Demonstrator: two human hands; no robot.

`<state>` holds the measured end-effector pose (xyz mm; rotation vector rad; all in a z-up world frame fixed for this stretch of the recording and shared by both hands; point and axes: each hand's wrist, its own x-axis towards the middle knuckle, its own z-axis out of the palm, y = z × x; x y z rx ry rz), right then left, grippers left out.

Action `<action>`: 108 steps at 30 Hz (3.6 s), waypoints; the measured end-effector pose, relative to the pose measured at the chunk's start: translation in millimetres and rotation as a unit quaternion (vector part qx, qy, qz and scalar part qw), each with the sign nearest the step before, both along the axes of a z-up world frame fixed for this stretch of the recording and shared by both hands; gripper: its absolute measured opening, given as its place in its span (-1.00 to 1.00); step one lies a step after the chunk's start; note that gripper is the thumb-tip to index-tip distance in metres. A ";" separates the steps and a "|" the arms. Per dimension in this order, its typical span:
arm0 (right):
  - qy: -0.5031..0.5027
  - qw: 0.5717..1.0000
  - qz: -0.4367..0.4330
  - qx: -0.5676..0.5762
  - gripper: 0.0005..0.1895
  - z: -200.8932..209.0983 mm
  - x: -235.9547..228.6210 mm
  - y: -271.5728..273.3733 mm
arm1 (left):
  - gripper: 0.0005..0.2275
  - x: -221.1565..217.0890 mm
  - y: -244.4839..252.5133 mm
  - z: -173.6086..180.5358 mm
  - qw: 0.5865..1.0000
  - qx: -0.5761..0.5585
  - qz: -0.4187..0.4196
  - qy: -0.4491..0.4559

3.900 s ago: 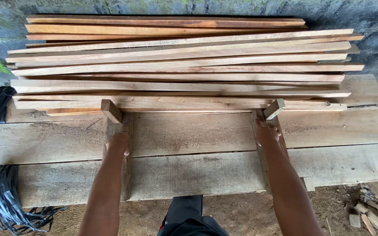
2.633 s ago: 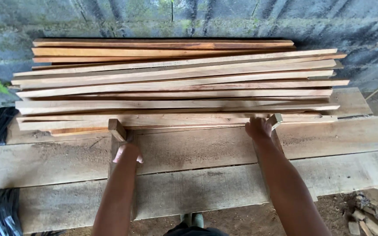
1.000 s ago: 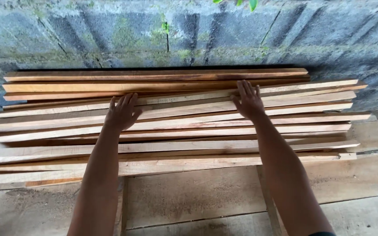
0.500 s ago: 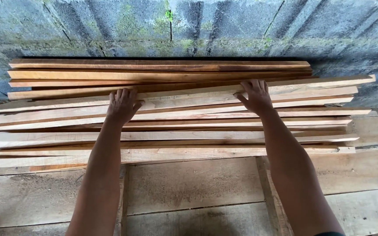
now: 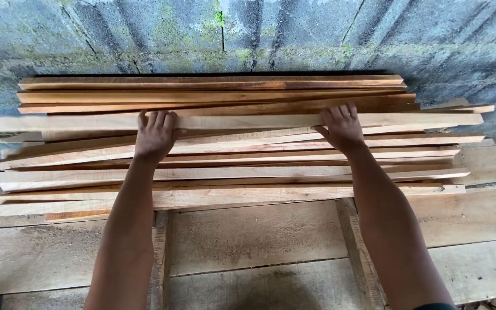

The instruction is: Sorting and organizing thin wooden planks on a workbench.

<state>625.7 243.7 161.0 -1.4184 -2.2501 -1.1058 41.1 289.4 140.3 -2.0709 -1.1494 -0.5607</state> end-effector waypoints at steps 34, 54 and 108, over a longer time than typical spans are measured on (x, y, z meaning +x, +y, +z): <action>0.192 0.965 -0.110 -0.142 -0.30 -43.3 -20.4 -8.8 | -0.32 4.2 -0.6 -52.0 0.984 -0.144 0.064 -0.081; 0.174 0.980 0.063 -0.075 -0.49 -52.0 -43.7 -92.5 | -0.53 14.8 -105.7 -48.2 0.976 -0.219 -0.011 -0.015; 0.126 0.984 0.119 -0.045 -0.67 -104.3 -59.6 -151.4 | -0.68 12.5 -151.7 -109.6 0.997 -0.074 0.015 -0.010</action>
